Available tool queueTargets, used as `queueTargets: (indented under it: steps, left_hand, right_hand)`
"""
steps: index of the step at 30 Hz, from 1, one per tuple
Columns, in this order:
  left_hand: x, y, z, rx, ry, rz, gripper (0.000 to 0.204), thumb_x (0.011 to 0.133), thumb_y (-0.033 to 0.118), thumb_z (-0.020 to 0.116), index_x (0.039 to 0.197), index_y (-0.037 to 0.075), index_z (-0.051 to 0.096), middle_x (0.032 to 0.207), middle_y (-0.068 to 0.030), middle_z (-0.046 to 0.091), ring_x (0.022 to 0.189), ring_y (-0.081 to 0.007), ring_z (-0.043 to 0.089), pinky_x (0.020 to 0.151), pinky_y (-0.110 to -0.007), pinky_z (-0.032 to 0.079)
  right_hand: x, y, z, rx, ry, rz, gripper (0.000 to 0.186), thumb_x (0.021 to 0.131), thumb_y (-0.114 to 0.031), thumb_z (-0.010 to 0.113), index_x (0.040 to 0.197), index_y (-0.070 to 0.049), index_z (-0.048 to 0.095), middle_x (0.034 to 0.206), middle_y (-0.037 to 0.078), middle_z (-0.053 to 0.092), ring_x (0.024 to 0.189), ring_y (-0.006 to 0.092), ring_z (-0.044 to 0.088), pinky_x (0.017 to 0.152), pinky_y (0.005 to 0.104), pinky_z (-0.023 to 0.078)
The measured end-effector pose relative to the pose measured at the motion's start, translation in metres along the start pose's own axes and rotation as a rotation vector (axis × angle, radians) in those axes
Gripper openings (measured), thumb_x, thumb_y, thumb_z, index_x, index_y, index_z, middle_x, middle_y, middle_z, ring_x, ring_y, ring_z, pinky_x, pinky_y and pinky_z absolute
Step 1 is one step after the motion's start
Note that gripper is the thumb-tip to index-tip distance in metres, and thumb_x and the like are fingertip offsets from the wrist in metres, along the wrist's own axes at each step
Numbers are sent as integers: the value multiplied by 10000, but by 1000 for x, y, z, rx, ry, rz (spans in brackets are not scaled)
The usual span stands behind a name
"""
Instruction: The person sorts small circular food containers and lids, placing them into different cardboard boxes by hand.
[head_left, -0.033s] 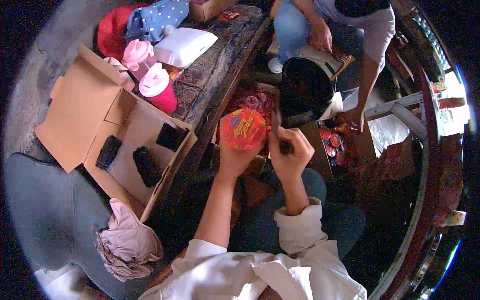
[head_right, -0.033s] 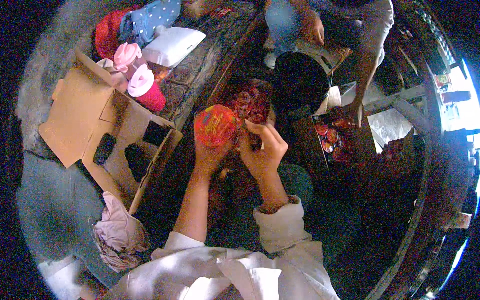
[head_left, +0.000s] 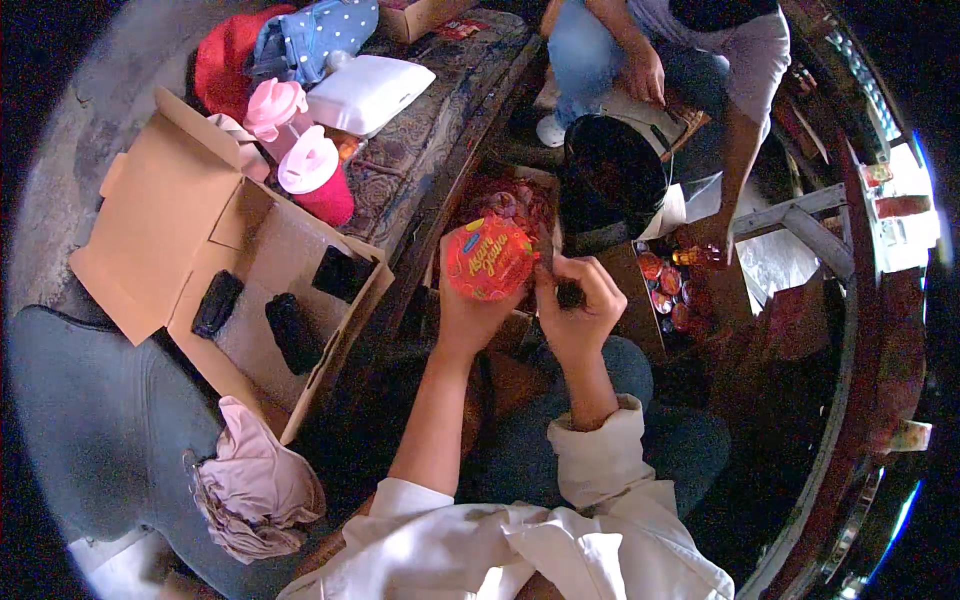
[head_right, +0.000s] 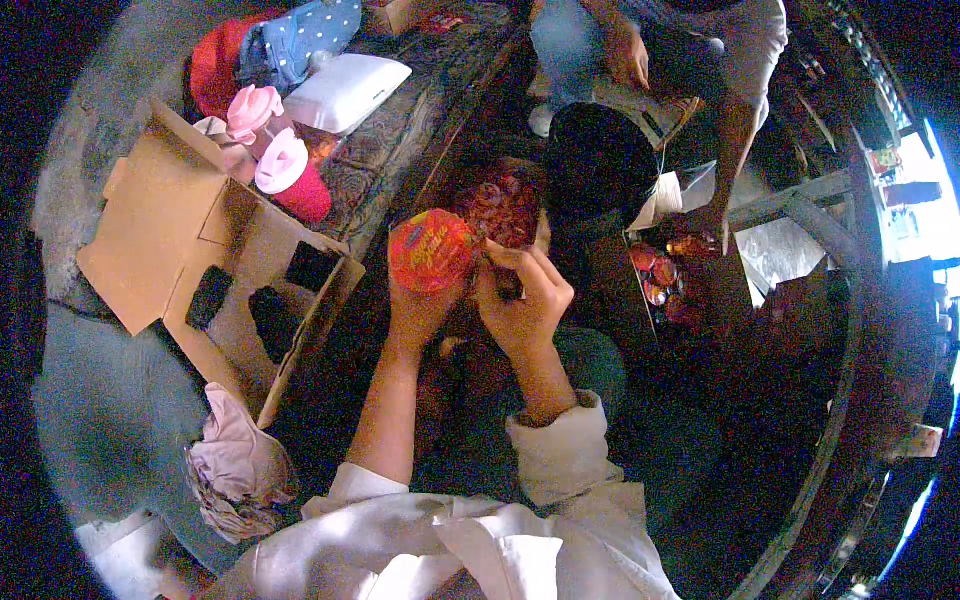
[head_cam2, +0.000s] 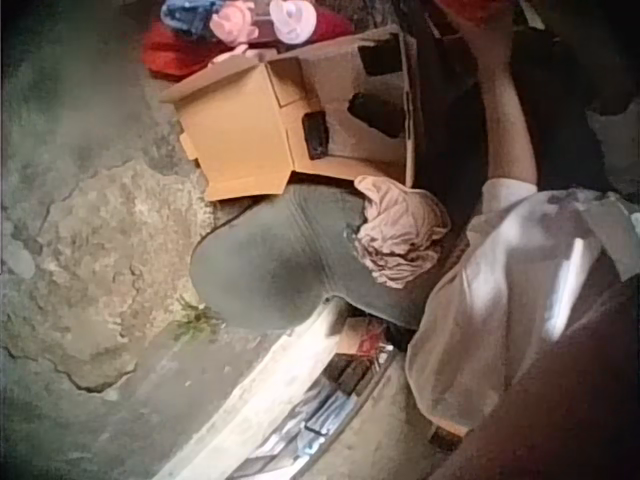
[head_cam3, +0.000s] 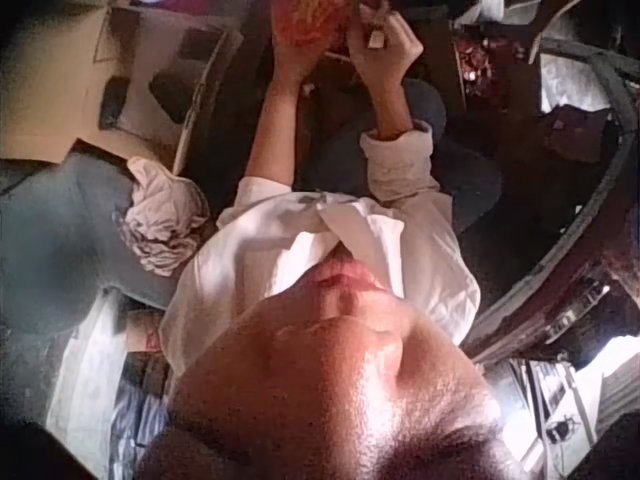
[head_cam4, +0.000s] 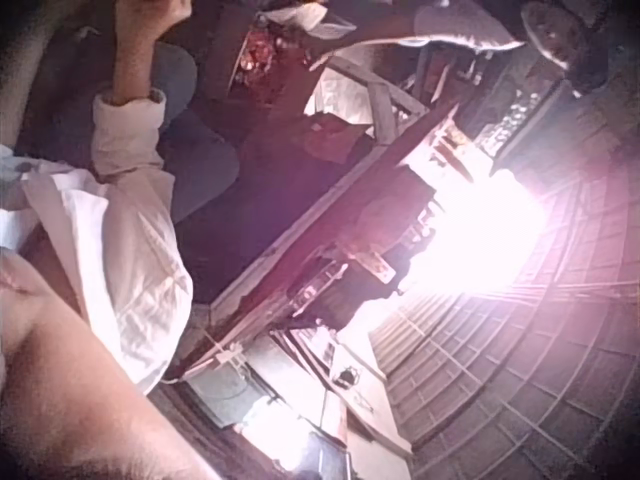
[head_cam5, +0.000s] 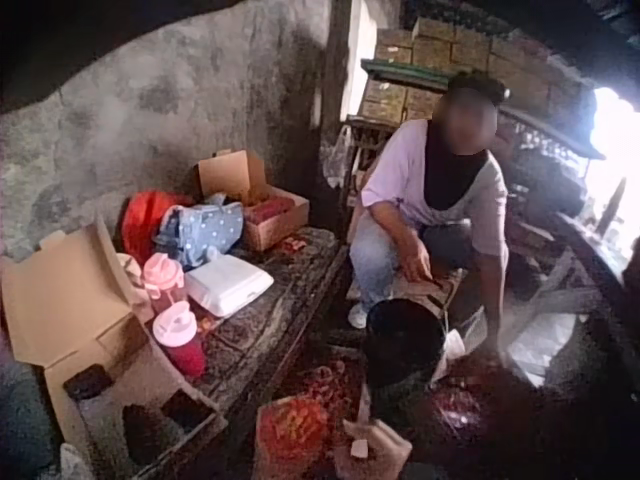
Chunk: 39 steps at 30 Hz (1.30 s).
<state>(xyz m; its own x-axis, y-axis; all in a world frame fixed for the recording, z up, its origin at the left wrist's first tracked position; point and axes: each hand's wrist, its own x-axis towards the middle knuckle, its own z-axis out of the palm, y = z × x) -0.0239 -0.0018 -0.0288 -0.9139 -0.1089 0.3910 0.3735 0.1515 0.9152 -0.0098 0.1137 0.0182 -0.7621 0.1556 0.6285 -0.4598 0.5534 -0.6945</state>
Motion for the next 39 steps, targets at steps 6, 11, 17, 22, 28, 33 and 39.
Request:
queueTargets:
  steps: [6,11,17,22,28,33,39]
  left_hand:
    - [2,3,-1,15,-49,40,612,620,36,734,1102,35,358,1027,-79,522,959,-164,529,841,-286,430]
    - [2,6,-4,110,-150,99,605,626,40,726,1108,43,361,1042,-76,519,976,-163,526,849,-294,432]
    - [0,-1,-4,-16,-147,71,596,620,58,727,1103,47,378,1051,-79,520,978,-160,526,847,-293,435]
    - [0,8,-2,-86,-128,-33,596,619,66,727,1103,46,380,1049,-81,523,973,-161,529,841,-293,437]
    - [0,18,-3,-183,-133,-106,611,616,67,729,1110,49,369,1051,-81,522,968,-166,533,839,-295,440]
    - [-1,13,-4,-162,-130,-72,629,607,55,729,1116,58,360,1061,-78,515,980,-170,528,844,-301,440]
    - [-2,11,-4,-234,-175,-118,632,602,39,723,1120,64,361,1075,-78,505,1007,-170,511,863,-306,427]
  right_hand:
    - [-2,5,4,-12,-21,3,248,580,37,623,811,-51,635,729,86,617,661,208,617,609,268,488]
    - [0,10,3,6,-12,-27,270,574,46,615,824,-52,640,748,88,622,688,217,617,633,274,492]
    - [-2,7,3,-30,-26,14,294,571,63,610,838,-57,646,753,87,623,694,220,617,639,276,493]
    - [-3,5,3,-13,-15,17,293,582,75,608,841,-55,645,758,92,623,702,225,618,642,276,493]
    - [3,11,2,18,-12,-39,256,603,71,620,832,-43,638,796,107,632,752,235,624,660,276,493]
    - [2,10,-1,19,-58,-11,254,608,78,608,829,-45,633,812,110,632,763,248,624,676,286,492]
    - [4,6,-2,-1,-56,6,229,607,67,617,808,-41,636,791,110,631,744,252,625,668,288,493]
